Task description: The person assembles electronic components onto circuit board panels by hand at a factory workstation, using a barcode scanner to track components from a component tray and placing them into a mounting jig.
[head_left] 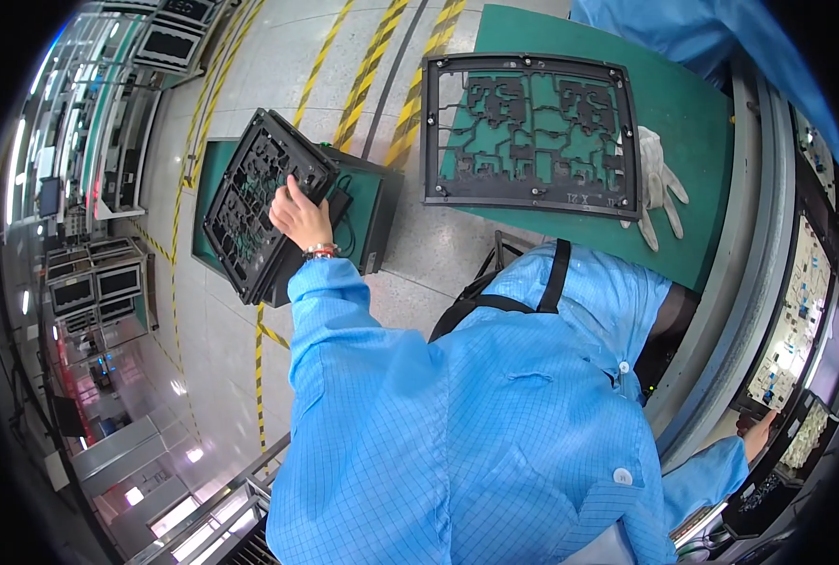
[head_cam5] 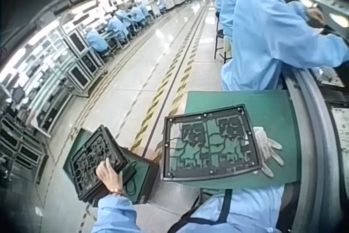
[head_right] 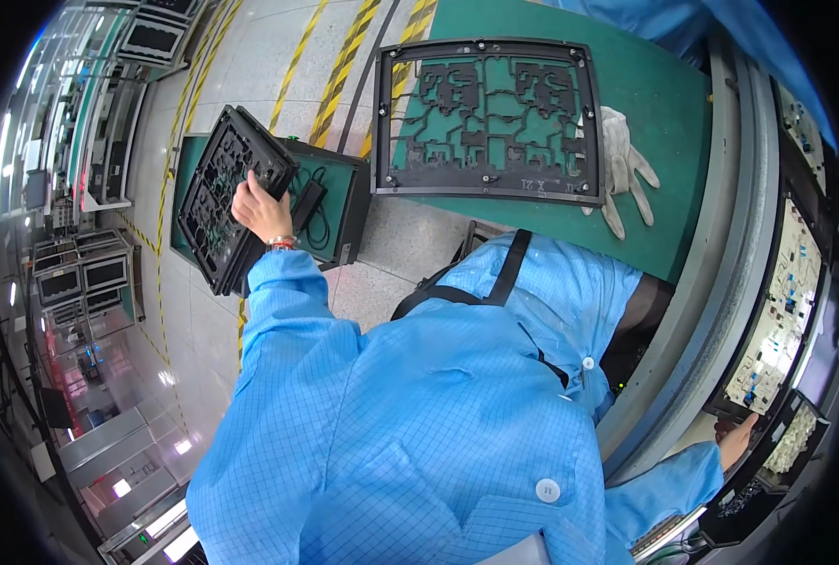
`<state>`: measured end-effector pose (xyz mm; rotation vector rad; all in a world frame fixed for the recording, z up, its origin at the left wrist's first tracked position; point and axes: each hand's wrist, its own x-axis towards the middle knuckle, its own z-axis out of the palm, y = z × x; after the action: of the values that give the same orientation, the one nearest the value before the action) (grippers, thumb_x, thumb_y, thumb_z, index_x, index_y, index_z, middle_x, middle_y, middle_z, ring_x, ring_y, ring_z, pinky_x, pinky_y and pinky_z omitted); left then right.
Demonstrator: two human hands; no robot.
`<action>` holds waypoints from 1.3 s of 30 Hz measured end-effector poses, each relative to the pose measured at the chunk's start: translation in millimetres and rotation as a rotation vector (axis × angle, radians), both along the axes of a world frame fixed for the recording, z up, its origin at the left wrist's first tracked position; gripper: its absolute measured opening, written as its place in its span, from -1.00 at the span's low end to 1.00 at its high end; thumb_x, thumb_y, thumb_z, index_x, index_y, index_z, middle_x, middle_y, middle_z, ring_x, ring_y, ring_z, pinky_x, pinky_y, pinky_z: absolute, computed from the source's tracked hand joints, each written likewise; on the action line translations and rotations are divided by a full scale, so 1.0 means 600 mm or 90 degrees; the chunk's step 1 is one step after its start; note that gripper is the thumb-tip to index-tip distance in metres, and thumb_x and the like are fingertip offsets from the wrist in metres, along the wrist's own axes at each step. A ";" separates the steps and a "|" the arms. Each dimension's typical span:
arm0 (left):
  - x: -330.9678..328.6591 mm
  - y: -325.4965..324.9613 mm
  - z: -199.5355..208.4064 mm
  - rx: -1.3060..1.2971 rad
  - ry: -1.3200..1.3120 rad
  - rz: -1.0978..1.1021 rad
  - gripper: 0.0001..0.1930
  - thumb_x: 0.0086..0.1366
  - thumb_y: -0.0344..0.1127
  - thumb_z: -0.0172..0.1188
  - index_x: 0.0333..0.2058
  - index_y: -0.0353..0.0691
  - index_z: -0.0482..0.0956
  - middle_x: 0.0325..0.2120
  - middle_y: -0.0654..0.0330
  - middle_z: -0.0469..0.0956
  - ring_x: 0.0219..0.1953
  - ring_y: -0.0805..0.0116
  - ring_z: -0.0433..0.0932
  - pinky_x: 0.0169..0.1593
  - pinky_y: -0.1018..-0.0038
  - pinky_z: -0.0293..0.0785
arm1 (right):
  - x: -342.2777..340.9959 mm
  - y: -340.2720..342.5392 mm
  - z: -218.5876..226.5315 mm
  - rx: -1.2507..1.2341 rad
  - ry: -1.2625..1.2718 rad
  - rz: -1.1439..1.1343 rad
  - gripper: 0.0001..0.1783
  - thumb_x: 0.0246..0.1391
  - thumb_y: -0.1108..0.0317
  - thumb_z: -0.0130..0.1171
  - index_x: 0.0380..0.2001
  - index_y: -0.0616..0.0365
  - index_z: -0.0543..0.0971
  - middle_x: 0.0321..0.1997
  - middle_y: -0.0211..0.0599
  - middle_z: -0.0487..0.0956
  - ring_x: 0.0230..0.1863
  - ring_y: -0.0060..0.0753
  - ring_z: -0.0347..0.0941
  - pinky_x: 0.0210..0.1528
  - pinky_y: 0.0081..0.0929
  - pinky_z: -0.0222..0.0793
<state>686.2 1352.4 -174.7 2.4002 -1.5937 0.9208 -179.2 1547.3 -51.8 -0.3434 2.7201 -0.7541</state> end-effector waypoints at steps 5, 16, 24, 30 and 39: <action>0.040 0.031 -0.053 -0.065 -0.098 0.109 -0.35 -0.12 -0.30 0.33 0.02 0.02 0.30 -0.02 0.09 0.22 0.04 0.09 0.23 0.14 0.16 0.06 | -0.008 -0.003 -0.009 -0.020 -0.022 0.004 -0.19 0.03 -0.38 -0.18 -0.18 0.28 0.46 -0.53 -0.16 0.54 -0.59 -0.40 0.40 -0.60 -0.55 0.22; 0.062 -0.004 0.046 -0.076 -0.015 0.112 -0.48 -0.39 -0.30 0.40 -0.32 -0.18 0.44 -0.37 0.12 0.40 -0.20 0.05 0.35 -0.10 0.15 0.23 | -0.028 0.019 -0.043 -0.069 -0.008 0.030 -0.27 0.06 -0.34 -0.18 -0.31 0.20 0.51 -0.61 -0.30 0.51 -0.71 -0.59 0.31 -0.69 -0.66 0.07; -0.002 -0.082 0.293 -0.198 0.060 -0.164 -0.33 -0.39 -0.23 0.48 -0.20 -0.36 0.47 -0.27 0.01 0.46 -0.12 0.02 0.32 0.01 0.20 0.25 | -0.007 0.006 -0.050 -0.071 -0.054 0.074 -0.28 0.06 -0.33 -0.17 -0.18 0.20 0.42 -0.51 -0.18 0.53 -0.63 -0.50 0.38 -0.61 -0.61 0.13; -0.244 -0.150 0.354 -0.235 0.086 -0.507 -0.40 -0.34 -0.41 0.38 -0.18 -0.33 0.44 -0.33 0.07 0.38 -0.16 0.03 0.27 -0.05 0.16 0.21 | 0.047 -0.002 -0.028 -0.085 -0.045 0.045 -0.26 0.06 -0.31 -0.15 -0.06 0.19 0.39 -0.54 -0.17 0.54 -0.61 -0.48 0.40 -0.55 -0.58 0.15; -0.474 -0.153 0.216 -0.092 0.216 -0.713 -0.43 -0.38 -0.54 0.16 -0.20 -0.13 0.54 -0.27 0.20 0.43 -0.13 0.12 0.27 -0.01 0.29 0.21 | 0.142 -0.045 0.021 -0.167 -0.019 0.033 -0.31 0.14 -0.20 -0.15 0.12 0.14 0.29 -0.56 -0.28 0.53 -0.62 -0.57 0.37 -0.48 -0.64 0.20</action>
<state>402.0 1260.4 -45.3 1.1032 -2.1411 0.3402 -93.7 1520.5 -39.1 -0.4545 2.5768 -1.0940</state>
